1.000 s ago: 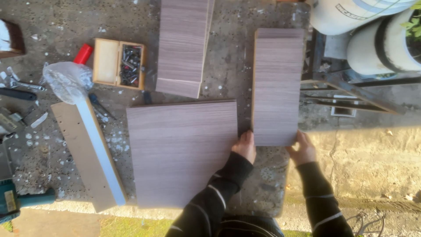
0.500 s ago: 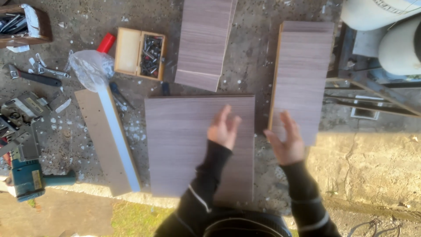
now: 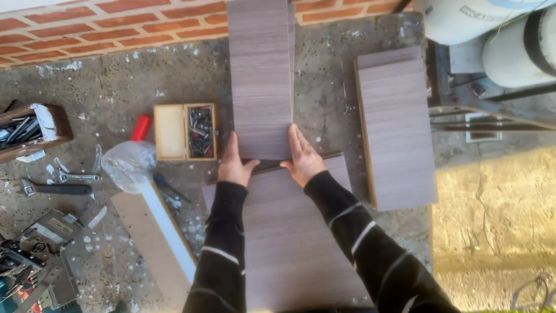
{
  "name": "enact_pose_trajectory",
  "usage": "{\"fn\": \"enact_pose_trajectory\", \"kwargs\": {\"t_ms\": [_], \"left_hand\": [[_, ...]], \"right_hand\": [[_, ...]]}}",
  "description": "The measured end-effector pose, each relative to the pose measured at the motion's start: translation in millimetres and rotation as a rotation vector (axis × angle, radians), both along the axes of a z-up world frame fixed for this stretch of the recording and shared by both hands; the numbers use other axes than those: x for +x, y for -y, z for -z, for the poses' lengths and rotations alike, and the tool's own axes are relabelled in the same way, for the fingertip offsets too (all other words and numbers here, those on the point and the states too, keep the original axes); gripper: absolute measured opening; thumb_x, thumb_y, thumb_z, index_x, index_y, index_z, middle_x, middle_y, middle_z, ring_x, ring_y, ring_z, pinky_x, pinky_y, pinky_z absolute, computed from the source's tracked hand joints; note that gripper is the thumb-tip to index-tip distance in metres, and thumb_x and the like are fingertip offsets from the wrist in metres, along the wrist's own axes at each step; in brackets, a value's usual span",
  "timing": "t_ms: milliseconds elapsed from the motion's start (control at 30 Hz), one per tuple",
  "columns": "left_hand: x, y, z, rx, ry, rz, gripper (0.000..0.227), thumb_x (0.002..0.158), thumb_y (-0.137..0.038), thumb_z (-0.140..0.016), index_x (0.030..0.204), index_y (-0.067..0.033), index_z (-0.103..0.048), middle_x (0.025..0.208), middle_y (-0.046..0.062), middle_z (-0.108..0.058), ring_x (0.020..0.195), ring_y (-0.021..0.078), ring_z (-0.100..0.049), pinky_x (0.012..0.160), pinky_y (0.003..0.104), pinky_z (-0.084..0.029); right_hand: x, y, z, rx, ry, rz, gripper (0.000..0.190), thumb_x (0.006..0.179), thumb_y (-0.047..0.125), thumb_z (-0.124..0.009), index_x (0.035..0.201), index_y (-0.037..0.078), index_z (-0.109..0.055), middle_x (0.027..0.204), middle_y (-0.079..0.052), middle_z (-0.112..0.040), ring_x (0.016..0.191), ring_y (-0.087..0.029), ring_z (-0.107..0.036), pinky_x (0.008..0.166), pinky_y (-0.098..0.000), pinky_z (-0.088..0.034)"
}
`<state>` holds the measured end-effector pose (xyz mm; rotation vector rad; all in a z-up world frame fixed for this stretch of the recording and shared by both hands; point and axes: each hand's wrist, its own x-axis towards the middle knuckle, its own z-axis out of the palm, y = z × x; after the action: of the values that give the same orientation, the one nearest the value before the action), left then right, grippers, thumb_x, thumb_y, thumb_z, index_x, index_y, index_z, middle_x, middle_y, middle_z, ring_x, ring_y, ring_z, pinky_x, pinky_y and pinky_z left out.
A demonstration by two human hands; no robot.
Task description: Organizing and preparing wood panels for a project, including using a drill.
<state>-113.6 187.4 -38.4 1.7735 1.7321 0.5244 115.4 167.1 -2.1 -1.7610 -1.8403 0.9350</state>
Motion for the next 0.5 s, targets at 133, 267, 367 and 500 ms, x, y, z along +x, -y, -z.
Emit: {"fn": "enact_pose_trajectory", "kwargs": {"t_ms": [133, 267, 367, 500], "left_hand": [[-18.3, 13.6, 16.1, 0.105, -0.135, -0.027, 0.081, 0.079, -0.026, -0.087, 0.148, -0.0111, -0.048, 0.131, 0.022, -0.065, 0.110, 0.0381, -0.067, 0.091, 0.045, -0.055], [-26.1, 22.1, 17.4, 0.204, -0.243, -0.011, 0.054, 0.087, -0.029, -0.085, 0.133, -0.0120, -0.062, 0.097, 0.019, -0.074, 0.082, 0.0379, -0.073, 0.069, 0.045, -0.059], [-26.4, 24.2, 28.0, 0.356, -0.238, -0.004, 0.050, 0.086, -0.029, -0.083, 0.129, -0.0121, -0.062, 0.097, 0.016, -0.076, 0.076, 0.0342, -0.073, 0.064, 0.043, -0.058], [-31.4, 26.3, 30.1, 0.314, -0.267, 0.040, 0.048, 0.090, -0.026, -0.081, 0.132, -0.0105, -0.063, 0.093, 0.016, -0.075, 0.071, 0.0304, -0.073, 0.062, 0.041, -0.059]], "right_hand": [[-4.4, 17.9, 13.4, 0.225, 0.145, 0.001, 0.086, 0.086, 0.019, -0.078, 0.153, -0.005, -0.030, 0.148, -0.028, -0.050, 0.128, -0.040, -0.059, 0.101, -0.0421, -0.055], [-11.4, 29.2, 1.4, 0.411, 0.247, 0.022, 0.050, 0.096, 0.014, -0.073, 0.135, -0.008, -0.053, 0.125, -0.026, -0.068, 0.112, -0.035, -0.072, 0.088, -0.0378, -0.062], [-12.4, 31.4, -1.4, 0.503, 0.290, 0.018, 0.045, 0.093, 0.014, -0.072, 0.129, -0.010, -0.058, 0.116, -0.024, -0.073, 0.102, -0.033, -0.075, 0.080, -0.0359, -0.063], [-9.6, 34.2, 13.9, 0.526, 0.348, 0.003, 0.045, 0.094, 0.015, -0.074, 0.128, -0.010, -0.059, 0.112, -0.023, -0.074, 0.097, -0.031, -0.076, 0.076, -0.0353, -0.064]]}}
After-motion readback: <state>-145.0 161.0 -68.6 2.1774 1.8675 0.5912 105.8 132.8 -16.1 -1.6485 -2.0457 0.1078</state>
